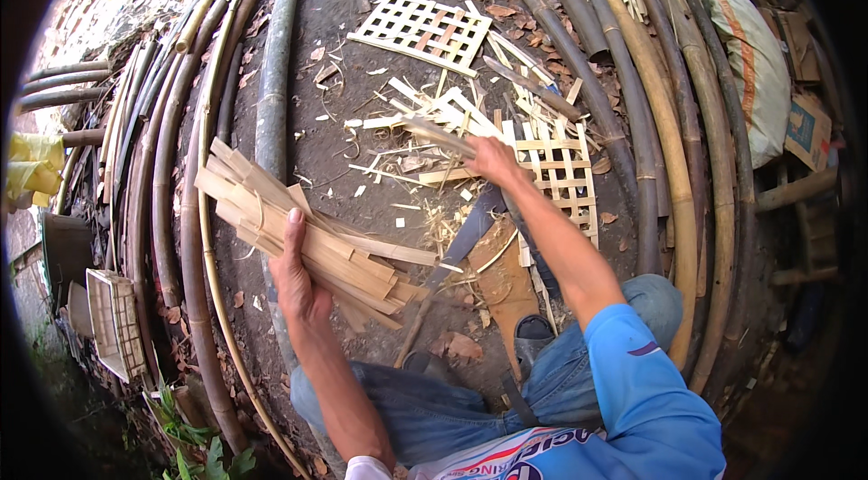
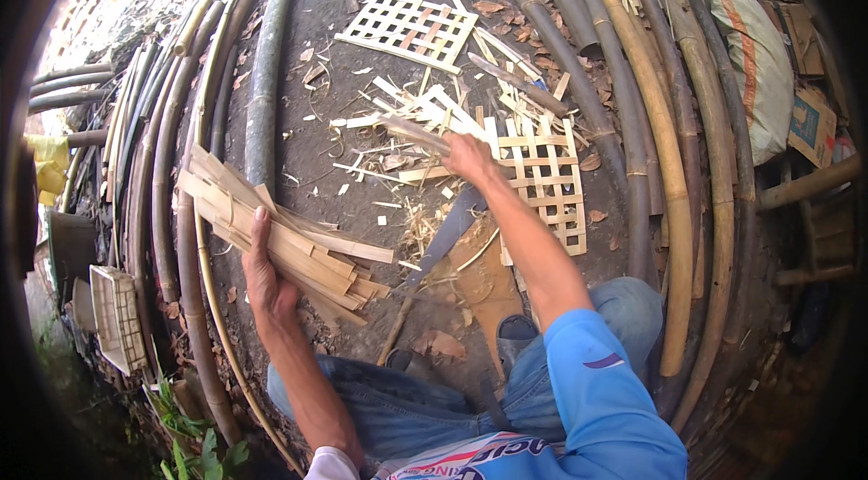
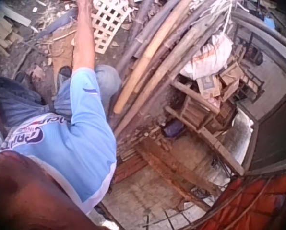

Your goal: The person sits on the ground and uses a knife to cut and shape thin bamboo strips. They weave the strips into a square lattice pattern, occasionally standing to inspect the work before returning to continue weaving.

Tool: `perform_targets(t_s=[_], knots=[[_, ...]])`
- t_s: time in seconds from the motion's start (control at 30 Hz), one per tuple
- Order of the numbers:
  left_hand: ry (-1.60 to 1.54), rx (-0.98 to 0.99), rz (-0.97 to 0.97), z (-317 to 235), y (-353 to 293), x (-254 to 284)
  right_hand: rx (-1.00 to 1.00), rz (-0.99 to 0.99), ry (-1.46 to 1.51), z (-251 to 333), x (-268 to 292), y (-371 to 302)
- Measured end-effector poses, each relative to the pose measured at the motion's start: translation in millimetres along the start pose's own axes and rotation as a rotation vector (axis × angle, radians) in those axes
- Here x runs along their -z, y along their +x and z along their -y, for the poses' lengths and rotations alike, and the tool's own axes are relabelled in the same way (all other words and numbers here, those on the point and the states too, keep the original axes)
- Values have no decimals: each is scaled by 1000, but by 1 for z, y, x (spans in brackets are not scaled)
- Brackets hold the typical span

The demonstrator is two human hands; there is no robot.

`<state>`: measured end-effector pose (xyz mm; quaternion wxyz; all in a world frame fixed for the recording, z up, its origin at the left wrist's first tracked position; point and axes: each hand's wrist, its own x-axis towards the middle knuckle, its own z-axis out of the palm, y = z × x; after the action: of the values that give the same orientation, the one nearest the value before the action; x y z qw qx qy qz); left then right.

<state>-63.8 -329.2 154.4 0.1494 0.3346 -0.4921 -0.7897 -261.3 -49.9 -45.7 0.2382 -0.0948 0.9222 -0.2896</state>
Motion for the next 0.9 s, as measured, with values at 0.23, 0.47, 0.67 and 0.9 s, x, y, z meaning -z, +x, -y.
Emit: perform_targets(t_s=[0.23, 0.47, 0.67, 0.9], knots=[[22, -28, 0, -1, -7, -3, 29, -188, -448, -13, -65, -9], [26, -35, -22, -3, -5, 2, 98, -375, 173, 25, -19, 1], [36, -14, -23, 3, 5, 9, -59, -318, 733, 37, 80, 41], [35, 5, -34, -1, 1, 2, -151, -244, 629, -27, 107, 45]])
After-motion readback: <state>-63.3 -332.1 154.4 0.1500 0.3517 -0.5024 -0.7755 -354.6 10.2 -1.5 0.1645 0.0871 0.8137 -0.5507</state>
